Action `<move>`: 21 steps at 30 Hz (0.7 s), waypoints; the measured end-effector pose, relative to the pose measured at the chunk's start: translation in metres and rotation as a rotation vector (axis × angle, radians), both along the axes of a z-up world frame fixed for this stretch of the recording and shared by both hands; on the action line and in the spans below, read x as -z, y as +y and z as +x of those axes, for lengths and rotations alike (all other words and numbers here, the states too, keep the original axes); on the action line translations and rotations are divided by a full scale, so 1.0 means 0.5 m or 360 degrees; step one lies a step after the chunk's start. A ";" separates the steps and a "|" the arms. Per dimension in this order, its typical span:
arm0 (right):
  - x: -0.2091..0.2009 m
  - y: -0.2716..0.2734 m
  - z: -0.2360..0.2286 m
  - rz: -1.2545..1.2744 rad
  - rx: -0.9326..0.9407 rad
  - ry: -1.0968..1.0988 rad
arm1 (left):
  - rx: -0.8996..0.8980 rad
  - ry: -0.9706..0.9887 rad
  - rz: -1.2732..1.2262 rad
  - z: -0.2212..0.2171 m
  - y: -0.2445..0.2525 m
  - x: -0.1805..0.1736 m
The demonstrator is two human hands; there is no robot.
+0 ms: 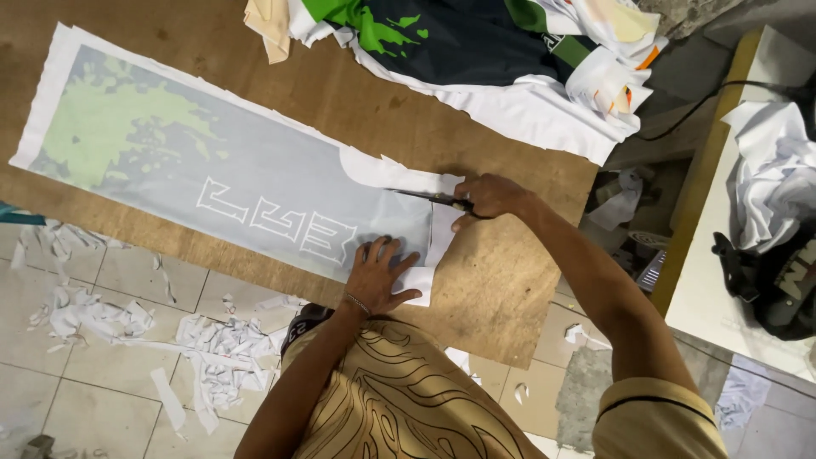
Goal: The person lays out a large sheet of printed fabric on a wooden table and uses scissors to cut it into smaller rectangular pieces. They handle multiple sheets of fabric with different designs, cutting each one carefully along the edges.
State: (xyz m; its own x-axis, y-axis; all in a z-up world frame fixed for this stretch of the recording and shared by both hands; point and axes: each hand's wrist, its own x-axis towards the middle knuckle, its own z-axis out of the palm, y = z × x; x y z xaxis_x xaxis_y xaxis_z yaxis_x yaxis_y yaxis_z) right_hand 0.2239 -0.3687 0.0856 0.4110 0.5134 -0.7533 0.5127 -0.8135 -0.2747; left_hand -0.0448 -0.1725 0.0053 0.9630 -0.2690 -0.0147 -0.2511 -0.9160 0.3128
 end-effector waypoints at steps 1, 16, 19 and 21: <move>-0.014 0.010 -0.005 -0.0043 0.0002 0.0051 | -0.0004 0.0027 -0.0004 0.000 -0.001 0.001; 0.032 0.099 -0.072 0.0074 0.0047 -0.0234 | 0.0102 0.0252 -0.0038 0.017 0.018 -0.048; 0.069 0.118 -0.094 0.0051 0.0115 -0.0298 | 0.0121 0.0273 -0.0124 0.022 0.025 -0.080; 0.089 0.123 -0.114 0.0060 0.0211 -0.0241 | 0.0167 0.0319 -0.0190 0.023 0.041 -0.086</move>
